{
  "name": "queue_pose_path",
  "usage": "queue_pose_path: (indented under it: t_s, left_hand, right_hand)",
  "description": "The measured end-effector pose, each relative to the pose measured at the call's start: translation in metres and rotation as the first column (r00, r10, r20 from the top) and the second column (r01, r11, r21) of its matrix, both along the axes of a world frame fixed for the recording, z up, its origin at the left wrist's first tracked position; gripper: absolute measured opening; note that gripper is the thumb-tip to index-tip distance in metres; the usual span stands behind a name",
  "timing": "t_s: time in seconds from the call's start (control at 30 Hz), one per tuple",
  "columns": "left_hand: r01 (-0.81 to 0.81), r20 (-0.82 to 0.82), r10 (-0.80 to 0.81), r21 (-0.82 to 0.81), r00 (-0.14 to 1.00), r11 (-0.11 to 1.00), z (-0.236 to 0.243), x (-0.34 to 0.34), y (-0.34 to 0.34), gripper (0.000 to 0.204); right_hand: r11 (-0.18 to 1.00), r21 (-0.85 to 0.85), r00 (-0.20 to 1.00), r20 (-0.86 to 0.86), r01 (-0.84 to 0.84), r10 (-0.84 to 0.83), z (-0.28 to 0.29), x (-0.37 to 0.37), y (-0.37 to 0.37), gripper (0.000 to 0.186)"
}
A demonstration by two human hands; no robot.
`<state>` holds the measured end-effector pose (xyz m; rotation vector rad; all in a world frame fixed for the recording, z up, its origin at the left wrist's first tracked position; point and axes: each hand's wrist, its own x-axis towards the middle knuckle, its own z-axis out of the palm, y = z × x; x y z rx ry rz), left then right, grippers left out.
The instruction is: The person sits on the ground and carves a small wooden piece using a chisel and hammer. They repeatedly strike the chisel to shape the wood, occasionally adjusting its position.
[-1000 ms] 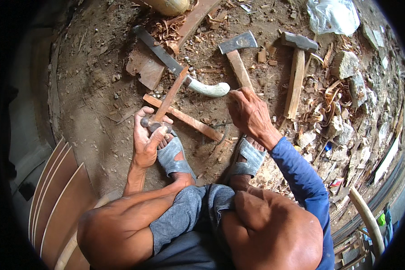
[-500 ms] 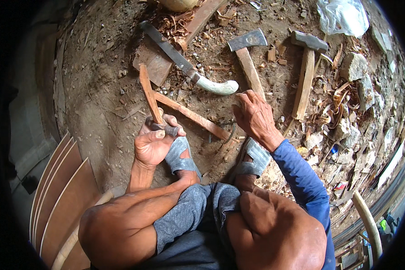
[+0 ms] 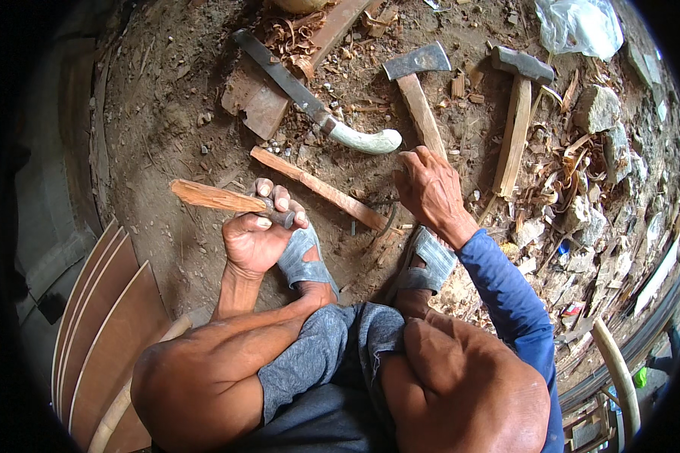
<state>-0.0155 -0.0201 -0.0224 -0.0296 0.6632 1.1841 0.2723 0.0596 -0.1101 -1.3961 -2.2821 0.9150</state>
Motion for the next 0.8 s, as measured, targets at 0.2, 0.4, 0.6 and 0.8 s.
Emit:
queue_pose_path:
  t_s: [0.2, 0.4, 0.6, 0.8]
  left_hand:
    - [0.008, -0.038, -0.007, 0.016, 0.999, 1.000, -0.002, 0.002, 0.001, 0.038]
    - [0.010, -0.367, -0.023, -0.038, 0.930, 0.999, 0.001, -0.001, 0.002, 0.039]
    - [0.121, -0.951, -0.013, 0.025, 0.308, 0.992, -0.012, -0.013, 0.009, 0.040]
    - [0.164, -0.985, 0.030, 0.002, -0.168, 0.987, -0.018, -0.020, 0.003, 0.040]
  right_hand:
    - [1.000, -0.004, 1.000, 0.018, -0.008, 0.008, -0.002, -0.001, 0.001, 0.028]
    - [1.000, -0.009, 1.000, 0.000, -0.010, 0.010, -0.004, 0.001, 0.002, 0.027]
    - [0.996, -0.039, 0.988, -0.134, 0.075, -0.080, 0.000, 0.001, 0.007, 0.026]
    - [0.997, 0.060, 0.985, -0.169, 0.054, -0.043, 0.007, -0.022, 0.017, 0.026]
